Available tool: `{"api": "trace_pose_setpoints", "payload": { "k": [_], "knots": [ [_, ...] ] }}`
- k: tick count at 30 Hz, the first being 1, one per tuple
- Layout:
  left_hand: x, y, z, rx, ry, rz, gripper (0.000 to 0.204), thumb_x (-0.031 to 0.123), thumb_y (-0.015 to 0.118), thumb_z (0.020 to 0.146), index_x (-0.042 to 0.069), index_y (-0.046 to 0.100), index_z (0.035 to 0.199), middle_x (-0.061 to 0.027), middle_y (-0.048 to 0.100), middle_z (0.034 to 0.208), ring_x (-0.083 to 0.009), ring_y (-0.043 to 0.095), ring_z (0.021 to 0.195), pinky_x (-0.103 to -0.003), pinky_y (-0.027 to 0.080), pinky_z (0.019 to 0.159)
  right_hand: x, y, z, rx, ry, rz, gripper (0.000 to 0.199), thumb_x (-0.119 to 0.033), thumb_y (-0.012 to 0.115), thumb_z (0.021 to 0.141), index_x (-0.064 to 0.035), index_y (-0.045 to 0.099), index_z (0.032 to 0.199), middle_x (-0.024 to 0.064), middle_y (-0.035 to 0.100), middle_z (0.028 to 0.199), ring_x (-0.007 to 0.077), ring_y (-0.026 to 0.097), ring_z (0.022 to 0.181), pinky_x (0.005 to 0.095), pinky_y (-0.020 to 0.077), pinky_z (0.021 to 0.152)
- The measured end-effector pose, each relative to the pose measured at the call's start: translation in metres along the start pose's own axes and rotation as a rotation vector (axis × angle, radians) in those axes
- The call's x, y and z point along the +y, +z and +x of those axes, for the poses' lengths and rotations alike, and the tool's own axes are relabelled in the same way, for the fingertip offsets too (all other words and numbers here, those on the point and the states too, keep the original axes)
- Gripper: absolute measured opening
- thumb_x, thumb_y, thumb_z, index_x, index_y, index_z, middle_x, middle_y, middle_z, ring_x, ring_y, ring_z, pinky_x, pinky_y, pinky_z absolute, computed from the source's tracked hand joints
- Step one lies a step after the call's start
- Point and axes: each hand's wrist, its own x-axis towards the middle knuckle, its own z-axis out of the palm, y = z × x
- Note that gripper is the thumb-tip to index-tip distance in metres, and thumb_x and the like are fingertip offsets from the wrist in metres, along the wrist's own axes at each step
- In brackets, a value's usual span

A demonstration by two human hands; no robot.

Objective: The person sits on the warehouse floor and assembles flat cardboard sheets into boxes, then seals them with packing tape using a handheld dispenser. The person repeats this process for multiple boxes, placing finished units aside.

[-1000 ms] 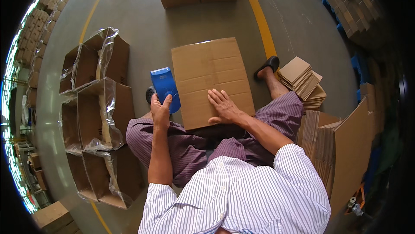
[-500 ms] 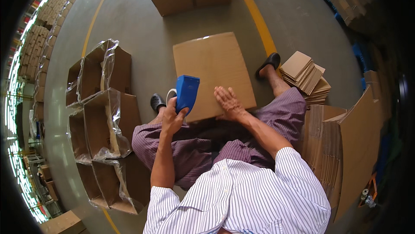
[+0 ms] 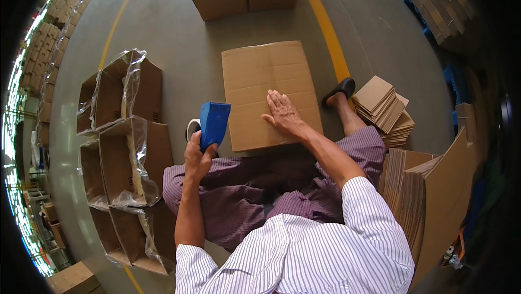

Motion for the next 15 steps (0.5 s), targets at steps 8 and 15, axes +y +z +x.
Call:
{"api": "trace_pose_setpoints", "payload": {
  "k": [8,15],
  "knots": [
    [0.010,0.010,0.004,-0.021,0.191,0.352,0.045,0.005,0.073,0.075,0.001,0.057,0.117,-0.0202,0.065,0.102,-0.0406,0.060,0.095,-0.045,0.047,0.086,0.025,0.001,0.090,0.013,0.098,-0.121,0.071,-0.045,0.045,0.097,0.0038,0.031,0.147,0.0162,0.025,0.157,0.0306,0.022,0.145,0.0453,0.0190,0.116],
    [0.022,0.012,0.010,-0.070,0.218,0.354,0.045,0.006,0.074,0.075,-0.001,0.057,0.116,-0.0192,0.065,0.103,-0.0399,0.060,0.096,-0.045,0.046,0.086,0.047,-0.002,0.143,0.163,0.173,-0.255,0.075,-0.054,0.044,0.095,-0.0029,0.032,0.148,0.0091,0.027,0.157,0.0289,0.024,0.143,0.0446,0.0174,0.114]
  ]
}}
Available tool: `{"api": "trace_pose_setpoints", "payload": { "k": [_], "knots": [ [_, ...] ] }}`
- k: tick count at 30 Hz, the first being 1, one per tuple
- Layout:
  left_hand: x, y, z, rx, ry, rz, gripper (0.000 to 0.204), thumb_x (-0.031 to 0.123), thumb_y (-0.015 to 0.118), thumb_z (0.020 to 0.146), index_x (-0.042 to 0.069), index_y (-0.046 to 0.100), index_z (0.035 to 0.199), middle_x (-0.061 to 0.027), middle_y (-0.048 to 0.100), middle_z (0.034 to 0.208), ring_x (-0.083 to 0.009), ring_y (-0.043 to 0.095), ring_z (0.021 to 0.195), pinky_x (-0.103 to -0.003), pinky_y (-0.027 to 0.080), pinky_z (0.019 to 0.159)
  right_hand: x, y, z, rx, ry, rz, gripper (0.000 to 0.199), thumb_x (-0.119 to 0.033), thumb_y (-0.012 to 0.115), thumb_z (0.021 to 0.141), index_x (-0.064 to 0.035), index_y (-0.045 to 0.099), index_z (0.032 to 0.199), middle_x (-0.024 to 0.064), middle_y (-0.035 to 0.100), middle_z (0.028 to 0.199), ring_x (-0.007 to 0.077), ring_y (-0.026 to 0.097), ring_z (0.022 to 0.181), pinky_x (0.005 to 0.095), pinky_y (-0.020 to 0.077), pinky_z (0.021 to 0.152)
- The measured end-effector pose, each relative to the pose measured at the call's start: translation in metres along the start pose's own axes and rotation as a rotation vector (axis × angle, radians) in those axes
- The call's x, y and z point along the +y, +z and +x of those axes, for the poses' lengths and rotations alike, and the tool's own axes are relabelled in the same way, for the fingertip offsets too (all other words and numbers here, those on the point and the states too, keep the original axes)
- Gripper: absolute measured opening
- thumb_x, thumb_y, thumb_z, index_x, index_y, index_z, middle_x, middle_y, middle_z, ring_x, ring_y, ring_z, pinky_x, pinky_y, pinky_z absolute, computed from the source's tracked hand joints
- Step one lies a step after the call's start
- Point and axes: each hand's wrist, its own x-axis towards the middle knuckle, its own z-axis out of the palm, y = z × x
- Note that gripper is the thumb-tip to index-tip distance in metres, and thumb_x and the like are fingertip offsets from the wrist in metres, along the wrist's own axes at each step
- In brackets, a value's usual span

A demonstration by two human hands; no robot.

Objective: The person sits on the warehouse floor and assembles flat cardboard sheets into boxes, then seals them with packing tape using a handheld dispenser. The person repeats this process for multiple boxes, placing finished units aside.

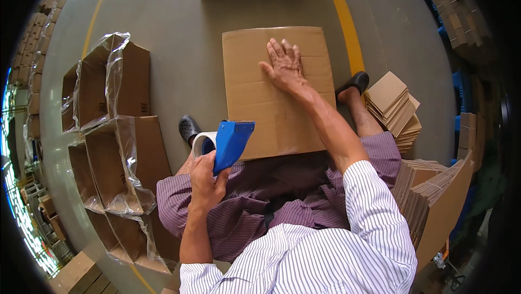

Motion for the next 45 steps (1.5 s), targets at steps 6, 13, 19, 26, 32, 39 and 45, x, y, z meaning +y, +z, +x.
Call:
{"api": "trace_pose_setpoints", "payload": {
  "k": [6,13,19,26,32,39,45],
  "knots": [
    [-0.008,0.005,-0.009,0.029,-0.076,-0.032,0.045,0.006,0.074,0.075,-0.002,0.057,0.116,-0.0202,0.065,0.102,-0.0406,0.060,0.094,-0.045,0.045,0.086,0.007,0.000,0.037,-0.103,0.077,0.111,0.086,-0.066,0.041,0.092,-0.0037,0.027,0.151,0.0107,0.024,0.158,0.0295,0.016,0.147,0.0491,0.0108,0.117],
    [-0.010,0.008,-0.007,0.031,0.079,0.050,0.043,0.003,0.073,0.074,-0.001,0.058,0.114,-0.0205,0.064,0.093,-0.0405,0.061,0.088,-0.048,0.045,0.092,0.007,0.011,0.009,-0.041,0.083,0.190,0.079,-0.056,0.041,0.096,-0.0034,0.022,0.152,0.0133,0.018,0.160,0.0311,0.008,0.149,0.0522,0.0031,0.119],
    [-0.001,0.006,-0.010,0.051,0.253,0.212,0.045,0.001,0.070,0.073,0.001,0.057,0.115,-0.0186,0.065,0.095,-0.0370,0.063,0.090,-0.050,0.039,0.105,-0.022,-0.021,-0.137,0.026,-0.121,0.255,0.072,-0.036,0.059,0.092,0.0004,0.030,0.147,0.0158,0.026,0.156,0.0338,0.018,0.146,0.0536,0.0120,0.118],
    [0.006,0.017,-0.023,0.025,0.473,0.274,0.042,-0.002,0.059,0.076,0.003,0.056,0.117,-0.0117,0.067,0.106,-0.0264,0.065,0.100,-0.045,0.032,0.112,-0.047,-0.108,-0.246,0.094,-0.073,0.734,0.083,-0.031,0.080,0.076,-0.0022,0.039,0.142,0.0172,0.039,0.149,0.0337,0.037,0.138,0.0458,0.0282,0.114],
    [0.018,0.029,-0.032,-0.106,0.529,0.191,0.045,0.000,0.067,0.072,0.003,0.057,0.116,-0.0130,0.067,0.102,-0.0289,0.062,0.104,-0.047,0.032,0.112,-0.059,-0.163,-0.253,0.261,-0.285,0.680,0.074,-0.025,0.083,0.073,-0.0050,0.049,0.135,0.0124,0.054,0.137,0.0310,0.047,0.130,0.0431,0.0347,0.110],
    [0.029,0.008,-0.050,-0.579,0.289,-0.211,0.051,0.012,0.079,0.064,0.000,0.063,0.112,-0.0195,0.065,0.106,-0.0380,0.055,0.117,-0.048,0.030,0.113,-0.047,-0.165,-0.295,-0.386,0.327,1.836,0.039,-0.029,0.074,0.087,-0.0023,0.064,0.113,0.0119,0.068,0.110,0.0193,0.064,0.105,0.0340,0.0512,0.089],
    [0.062,0.004,-0.042,-0.818,0.136,-0.247,0.054,0.047,0.075,0.077,0.001,0.066,0.104,-0.0201,0.067,0.096,-0.0341,0.060,0.109,-0.051,0.027,0.112,-0.041,-0.160,-0.324,-0.534,0.646,2.014,0.016,-0.015,0.068,0.092,-0.0017,0.065,0.100,0.0056,0.070,0.091,0.0120,0.068,0.081,0.0256,0.0577,0.075]
  ]
}}
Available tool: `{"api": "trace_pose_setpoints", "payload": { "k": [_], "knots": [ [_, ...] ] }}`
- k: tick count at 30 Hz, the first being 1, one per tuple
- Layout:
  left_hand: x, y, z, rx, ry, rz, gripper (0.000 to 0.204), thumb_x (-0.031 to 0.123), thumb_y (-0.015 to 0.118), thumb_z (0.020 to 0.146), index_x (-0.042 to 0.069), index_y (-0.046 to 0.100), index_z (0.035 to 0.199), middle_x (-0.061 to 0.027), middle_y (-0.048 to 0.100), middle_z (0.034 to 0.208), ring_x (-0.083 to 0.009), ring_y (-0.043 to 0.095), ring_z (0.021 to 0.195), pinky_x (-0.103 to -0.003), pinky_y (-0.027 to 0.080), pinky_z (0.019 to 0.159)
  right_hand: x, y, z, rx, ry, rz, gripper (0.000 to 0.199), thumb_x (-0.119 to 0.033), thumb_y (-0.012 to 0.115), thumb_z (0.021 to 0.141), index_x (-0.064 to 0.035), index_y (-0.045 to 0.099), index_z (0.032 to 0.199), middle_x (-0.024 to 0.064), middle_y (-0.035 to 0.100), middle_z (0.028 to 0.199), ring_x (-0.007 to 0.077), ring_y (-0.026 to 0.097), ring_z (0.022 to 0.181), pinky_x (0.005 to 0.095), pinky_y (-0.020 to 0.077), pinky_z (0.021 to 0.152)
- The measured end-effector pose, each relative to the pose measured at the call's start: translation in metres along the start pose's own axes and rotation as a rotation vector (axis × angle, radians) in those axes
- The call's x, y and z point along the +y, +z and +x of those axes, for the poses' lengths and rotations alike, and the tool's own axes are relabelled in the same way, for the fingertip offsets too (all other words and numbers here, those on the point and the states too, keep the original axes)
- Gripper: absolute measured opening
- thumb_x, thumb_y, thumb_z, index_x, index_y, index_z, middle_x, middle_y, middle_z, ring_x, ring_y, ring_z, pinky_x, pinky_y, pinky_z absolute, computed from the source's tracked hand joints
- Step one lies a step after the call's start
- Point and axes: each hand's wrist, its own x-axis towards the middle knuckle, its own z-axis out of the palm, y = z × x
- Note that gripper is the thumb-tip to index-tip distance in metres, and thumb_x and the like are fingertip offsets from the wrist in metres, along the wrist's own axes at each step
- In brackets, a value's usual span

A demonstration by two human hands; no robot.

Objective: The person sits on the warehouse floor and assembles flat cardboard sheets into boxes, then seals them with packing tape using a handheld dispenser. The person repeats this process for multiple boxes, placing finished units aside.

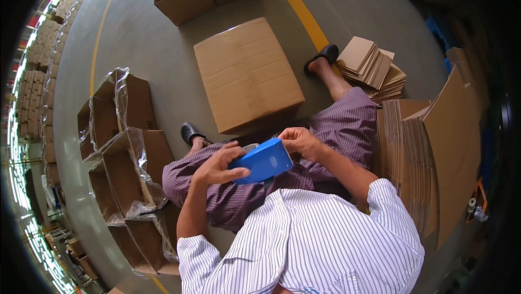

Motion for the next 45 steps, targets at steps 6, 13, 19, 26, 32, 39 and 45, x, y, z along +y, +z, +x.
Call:
{"api": "trace_pose_setpoints", "payload": {
  "k": [6,13,19,26,32,39,45],
  "knots": [
    [-0.006,-0.008,0.021,0.068,0.054,0.513,0.058,0.061,0.073,0.074,0.003,0.068,0.078,-0.0131,0.065,0.067,-0.0286,0.067,0.070,-0.050,0.033,0.108,-0.003,-0.019,0.005,0.223,-0.195,-0.188,0.010,-0.008,0.070,0.089,0.0004,0.066,0.092,0.0079,0.070,0.084,0.0130,0.067,0.073,0.0263,0.0572,0.069],
    [-0.088,-0.087,-0.032,0.204,-0.160,0.577,0.059,0.059,0.073,0.073,0.004,0.073,0.092,-0.0116,0.068,0.074,-0.0271,0.062,0.075,-0.044,0.039,0.096,-0.056,-0.160,0.000,0.418,-0.163,-0.237,0.019,-0.017,0.075,0.087,-0.0010,0.066,0.092,0.0071,0.069,0.082,0.0107,0.062,0.066,0.0236,0.0529,0.059],
    [-0.098,-0.083,-0.010,0.196,-0.361,0.371,0.053,0.050,0.075,0.075,-0.002,0.068,0.083,-0.0114,0.061,0.063,-0.0211,0.055,0.055,-0.037,0.048,0.061,-0.041,-0.153,0.036,0.611,-0.109,-0.284,0.024,-0.024,0.079,0.084,-0.0037,0.066,0.086,0.0034,0.067,0.075,0.0079,0.059,0.060,0.0202,0.0467,0.051],
    [-0.100,-0.079,0.001,0.214,-0.345,0.336,0.054,0.050,0.075,0.076,-0.004,0.065,0.078,-0.0137,0.057,0.060,-0.0195,0.056,0.054,-0.038,0.046,0.056,-0.030,-0.164,0.055,0.712,-0.125,-0.284,0.026,-0.025,0.081,0.082,-0.0046,0.065,0.080,0.0016,0.064,0.068,0.0071,0.053,0.052,0.0212,0.0414,0.044],
    [-0.093,-0.081,0.009,0.179,-0.385,0.389,0.060,0.054,0.075,0.074,-0.005,0.065,0.076,-0.0147,0.056,0.060,-0.0211,0.056,0.055,-0.039,0.047,0.056,-0.019,-0.173,0.062,0.766,-0.128,-0.313,0.028,-0.026,0.082,0.080,-0.0038,0.064,0.080,0.0024,0.064,0.069,0.0071,0.053,0.052,0.0214,0.0405,0.044],
    [-0.100,-0.077,0.006,0.226,-0.364,0.370,0.059,0.054,0.074,0.074,-0.005,0.066,0.077,-0.0162,0.059,0.061,-0.0239,0.060,0.056,-0.039,0.047,0.057,-0.001,-0.163,0.083,0.726,0.071,-0.322,0.032,-0.040,0.080,0.081,-0.0102,0.067,0.083,-0.0021,0.068,0.078,0.0080,0.060,0.062,0.0219,0.0448,0.049],
    [-0.101,-0.078,0.006,0.208,-0.374,0.419,0.055,0.049,0.077,0.075,-0.005,0.064,0.078,-0.0116,0.057,0.061,-0.0158,0.054,0.055,-0.036,0.046,0.056,0.011,-0.173,0.089,0.589,0.209,-0.187,0.037,-0.051,0.074,0.083,-0.0156,0.066,0.092,-0.0043,0.067,0.085,0.0084,0.063,0.073,0.0271,0.0510,0.062]
  ]
}}
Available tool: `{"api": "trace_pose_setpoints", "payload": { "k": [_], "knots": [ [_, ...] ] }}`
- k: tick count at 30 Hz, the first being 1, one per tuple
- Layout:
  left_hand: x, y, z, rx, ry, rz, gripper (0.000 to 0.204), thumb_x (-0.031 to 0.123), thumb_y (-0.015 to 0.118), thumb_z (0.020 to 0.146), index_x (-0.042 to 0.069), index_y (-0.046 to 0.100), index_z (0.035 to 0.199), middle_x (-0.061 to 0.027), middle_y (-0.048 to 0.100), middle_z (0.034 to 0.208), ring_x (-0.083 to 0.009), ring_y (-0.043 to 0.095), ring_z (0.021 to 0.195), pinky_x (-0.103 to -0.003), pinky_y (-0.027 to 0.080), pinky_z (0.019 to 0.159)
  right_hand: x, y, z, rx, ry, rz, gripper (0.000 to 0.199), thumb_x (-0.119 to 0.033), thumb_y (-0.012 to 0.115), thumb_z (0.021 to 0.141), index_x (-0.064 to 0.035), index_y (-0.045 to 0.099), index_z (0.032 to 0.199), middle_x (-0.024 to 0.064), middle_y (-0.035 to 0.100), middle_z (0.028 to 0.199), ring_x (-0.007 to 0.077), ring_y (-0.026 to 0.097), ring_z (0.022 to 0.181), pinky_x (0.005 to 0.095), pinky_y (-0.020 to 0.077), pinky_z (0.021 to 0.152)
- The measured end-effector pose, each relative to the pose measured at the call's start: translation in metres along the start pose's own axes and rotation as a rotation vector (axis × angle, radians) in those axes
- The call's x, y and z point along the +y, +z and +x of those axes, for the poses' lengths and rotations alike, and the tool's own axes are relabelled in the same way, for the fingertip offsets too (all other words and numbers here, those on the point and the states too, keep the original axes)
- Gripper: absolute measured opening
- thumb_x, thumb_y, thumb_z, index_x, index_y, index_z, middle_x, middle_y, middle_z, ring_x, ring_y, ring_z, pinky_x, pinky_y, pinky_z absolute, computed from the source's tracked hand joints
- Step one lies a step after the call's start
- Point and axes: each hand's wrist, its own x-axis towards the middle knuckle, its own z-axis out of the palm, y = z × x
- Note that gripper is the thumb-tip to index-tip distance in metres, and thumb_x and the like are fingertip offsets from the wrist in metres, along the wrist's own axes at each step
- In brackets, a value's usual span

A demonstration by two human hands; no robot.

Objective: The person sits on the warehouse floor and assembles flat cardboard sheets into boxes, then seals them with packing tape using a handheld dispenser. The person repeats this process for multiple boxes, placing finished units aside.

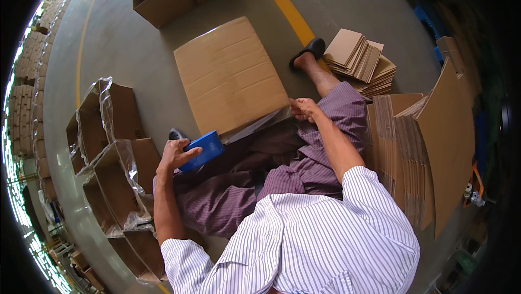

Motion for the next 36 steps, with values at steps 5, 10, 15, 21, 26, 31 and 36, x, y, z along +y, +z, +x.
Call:
{"api": "trace_pose_setpoints", "payload": {
  "k": [5,10,15,21,26,31,36],
  "knots": [
    [-0.002,0.002,0.001,0.004,-0.009,0.022,0.058,0.054,0.074,0.075,-0.003,0.068,0.080,-0.0184,0.060,0.063,-0.0268,0.062,0.059,-0.040,0.048,0.059,0.012,0.004,0.009,0.034,-0.042,-0.074,0.053,-0.058,0.068,0.084,-0.0130,0.061,0.112,0.0040,0.068,0.103,0.0205,0.065,0.094,0.0385,0.0542,0.077],
    [0.009,-0.005,0.000,-0.009,-0.022,0.053,0.059,0.055,0.074,0.074,-0.003,0.069,0.083,-0.0181,0.061,0.064,-0.0269,0.064,0.060,-0.040,0.049,0.060,0.044,0.007,0.007,0.251,-0.120,-0.840,0.062,-0.042,0.060,0.088,-0.0061,0.048,0.136,0.0273,0.057,0.128,0.0384,0.054,0.123,0.0420,0.0465,0.098],
    [-0.006,0.004,-0.001,0.004,-0.040,0.057,0.062,0.059,0.074,0.073,-0.003,0.067,0.079,-0.0177,0.059,0.061,-0.0273,0.063,0.059,-0.040,0.048,0.060,0.070,0.043,-0.005,-0.330,-0.117,-1.125,0.063,-0.040,0.072,0.082,-0.0046,0.057,0.132,0.0197,0.054,0.137,0.0331,0.051,0.126,0.0375,0.0417,0.104],
    [-0.002,0.001,-0.002,0.029,-0.029,0.088,0.062,0.060,0.073,0.073,-0.002,0.067,0.078,-0.0177,0.058,0.061,-0.0294,0.062,0.059,-0.041,0.048,0.062,0.049,0.116,-0.051,-0.269,-0.065,0.406,0.078,-0.059,0.081,0.069,-0.0085,0.057,0.124,0.0095,0.061,0.125,0.0254,0.057,0.117,0.0428,0.0465,0.096],
    [0.009,-0.015,-0.010,0.018,-0.002,0.206,0.062,0.060,0.072,0.073,0.000,0.069,0.083,-0.0180,0.061,0.063,-0.0299,0.064,0.060,-0.041,0.050,0.062,0.044,0.155,-0.045,0.181,-0.063,0.715,0.060,-0.055,0.084,0.068,-0.0114,0.061,0.102,0.0037,0.067,0.094,0.0185,0.068,0.085,0.0341,0.0558,0.073],
    [0.034,-0.043,-0.032,-0.019,0.035,0.193,0.060,0.059,0.073,0.073,0.004,0.074,0.095,-0.0159,0.066,0.067,-0.0298,0.063,0.066,-0.042,0.050,0.077,0.040,0.151,-0.047,0.259,-0.112,0.661,0.049,-0.049,0.084,0.071,-0.0097,0.063,0.091,0.0028,0.067,0.083,0.0162,0.068,0.071,0.0287,0.0569,0.062],
    [0.004,-0.036,-0.030,0.016,0.077,0.250,0.062,0.060,0.073,0.071,0.005,0.074,0.101,-0.0150,0.069,0.075,-0.0309,0.061,0.079,-0.043,0.043,0.091,0.039,0.152,-0.048,0.243,-0.101,0.594,0.049,-0.051,0.082,0.072,-0.0094,0.063,0.090,0.0034,0.068,0.087,0.0167,0.068,0.074,0.0301,0.0578,0.065]
  ]
}}
